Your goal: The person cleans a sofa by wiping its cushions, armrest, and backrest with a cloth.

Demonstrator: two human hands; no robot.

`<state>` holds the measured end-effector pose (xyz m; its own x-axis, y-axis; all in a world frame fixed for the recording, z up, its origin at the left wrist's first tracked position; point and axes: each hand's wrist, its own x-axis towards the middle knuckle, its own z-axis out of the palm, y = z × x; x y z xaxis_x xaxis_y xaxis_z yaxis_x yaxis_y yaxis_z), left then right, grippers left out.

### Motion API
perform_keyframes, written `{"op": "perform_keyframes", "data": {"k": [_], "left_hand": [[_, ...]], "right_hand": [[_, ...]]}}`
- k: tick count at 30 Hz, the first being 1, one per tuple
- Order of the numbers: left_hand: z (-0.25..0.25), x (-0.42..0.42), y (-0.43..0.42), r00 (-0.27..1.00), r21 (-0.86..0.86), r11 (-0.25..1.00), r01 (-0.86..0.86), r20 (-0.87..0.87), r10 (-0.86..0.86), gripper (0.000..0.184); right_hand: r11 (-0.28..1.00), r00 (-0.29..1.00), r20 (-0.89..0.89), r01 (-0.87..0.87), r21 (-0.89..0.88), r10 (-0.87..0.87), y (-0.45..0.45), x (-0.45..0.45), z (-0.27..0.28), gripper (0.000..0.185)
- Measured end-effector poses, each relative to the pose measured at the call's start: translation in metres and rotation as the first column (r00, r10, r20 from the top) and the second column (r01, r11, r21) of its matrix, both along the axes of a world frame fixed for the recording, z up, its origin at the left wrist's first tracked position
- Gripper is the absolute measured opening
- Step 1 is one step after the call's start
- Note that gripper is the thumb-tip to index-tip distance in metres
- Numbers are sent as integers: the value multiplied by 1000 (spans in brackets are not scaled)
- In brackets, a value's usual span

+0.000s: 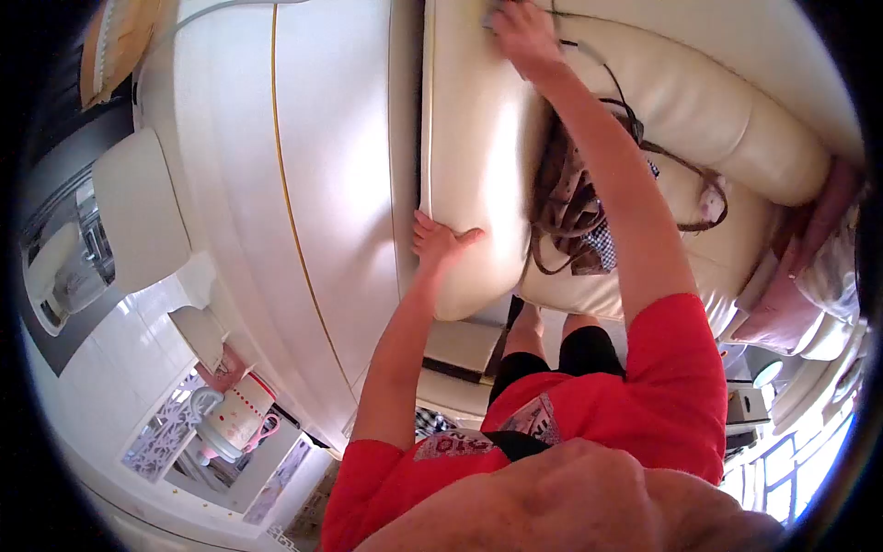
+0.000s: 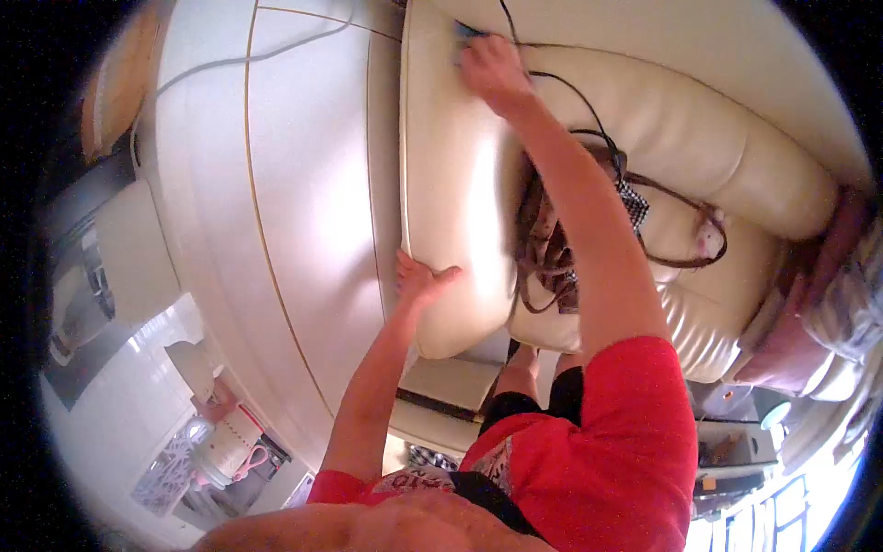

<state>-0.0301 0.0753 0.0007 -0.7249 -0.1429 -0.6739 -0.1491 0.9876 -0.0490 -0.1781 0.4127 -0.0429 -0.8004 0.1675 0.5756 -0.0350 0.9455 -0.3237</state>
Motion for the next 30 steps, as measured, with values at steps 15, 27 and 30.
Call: {"op": "perform_keyframes", "data": {"k": [15, 27, 30], "left_hand": [[9, -7, 14, 994, -149, 989, 10, 108, 6, 147], [8, -7, 9, 996, -24, 999, -40, 78, 42, 146], [5, -4, 6, 998, -58, 998, -23, 52, 26, 143]], "right_hand": [[899, 818, 423, -437, 15, 390, -20, 149, 17, 20], [845, -79, 866, -281, 456, -494, 177, 386, -40, 22], [930, -100, 928, -122, 346, -358, 158, 357, 51, 22]]}}
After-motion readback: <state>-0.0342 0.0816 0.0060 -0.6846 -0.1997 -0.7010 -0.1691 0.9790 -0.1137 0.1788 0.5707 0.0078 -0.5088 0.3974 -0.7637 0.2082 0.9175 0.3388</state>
